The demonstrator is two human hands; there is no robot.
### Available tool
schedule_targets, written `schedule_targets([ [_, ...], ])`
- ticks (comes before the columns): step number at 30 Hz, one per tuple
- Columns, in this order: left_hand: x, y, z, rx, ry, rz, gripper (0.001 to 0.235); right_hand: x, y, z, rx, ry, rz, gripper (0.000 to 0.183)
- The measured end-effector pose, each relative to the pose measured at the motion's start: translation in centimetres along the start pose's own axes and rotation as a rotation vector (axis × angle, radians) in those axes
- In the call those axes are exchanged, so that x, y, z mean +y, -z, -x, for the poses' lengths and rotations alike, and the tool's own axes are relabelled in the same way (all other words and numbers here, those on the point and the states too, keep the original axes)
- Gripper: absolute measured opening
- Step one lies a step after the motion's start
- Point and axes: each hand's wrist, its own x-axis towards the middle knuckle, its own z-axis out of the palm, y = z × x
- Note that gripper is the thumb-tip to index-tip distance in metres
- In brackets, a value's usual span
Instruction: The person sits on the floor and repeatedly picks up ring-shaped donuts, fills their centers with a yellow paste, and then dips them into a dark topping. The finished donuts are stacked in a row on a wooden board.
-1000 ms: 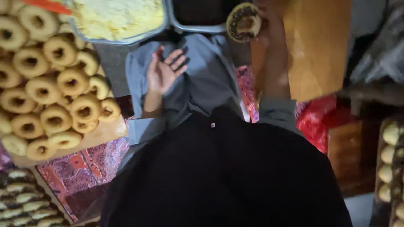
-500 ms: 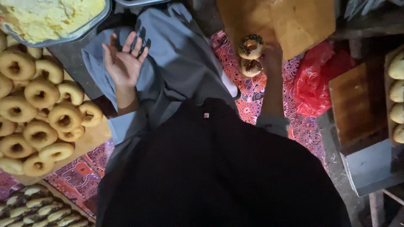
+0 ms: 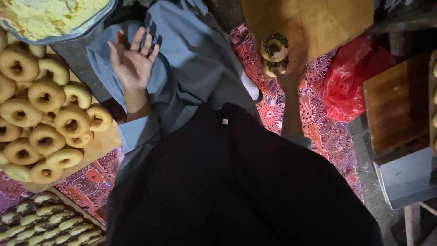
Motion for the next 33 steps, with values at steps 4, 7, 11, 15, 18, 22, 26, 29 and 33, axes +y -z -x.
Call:
schedule_targets([
  [4, 0.0, -0.2, -0.1, 0.027, -0.004, 0.008, 0.045, -1.5, -2.0, 3.7, -0.020, -0.022, -0.035, 0.129],
  [7, 0.1, -0.5, 0.1, 0.018, -0.001, -0.004, 0.046, -1.3, -3.2, 3.9, 0.079, 0.031, -0.063, 0.125],
  [11, 0.0, -1.0, 0.1, 0.000, -0.023, -0.044, 0.045, 0.1, -3.4, 2.1, 0.084, 0.015, -0.128, 0.119],
  [15, -0.1, -1.1, 0.1, -0.005, -0.011, -0.035, 0.044, 1.3, -3.0, 1.8, 0.010, 0.041, -0.132, 0.115],
  [18, 0.1, -1.2, 0.0, -0.009, -0.008, -0.035, 0.045, 1.2, -2.8, 1.9, 0.038, 0.069, -0.098, 0.114],
  [22, 0.1, -1.2, 0.0, 0.015, -0.011, -0.036, 0.045, 1.3, -2.5, 1.7, -0.025, 0.087, -0.066, 0.116],
  [26, 0.0, -1.2, 0.0, 0.007, -0.016, -0.029, 0.045, 0.5, -2.7, 0.1, -0.072, 0.067, 0.172, 0.134],
  [29, 0.0, -1.1, 0.0, -0.013, -0.028, -0.052, 0.045, -1.0, -2.8, -0.6, -0.060, 0.136, 0.270, 0.140],
  [33, -0.2, -0.9, -0.1, -0.006, -0.034, -0.045, 0.045, -4.5, -1.7, -0.8, -0.087, 0.110, 0.214, 0.138],
])
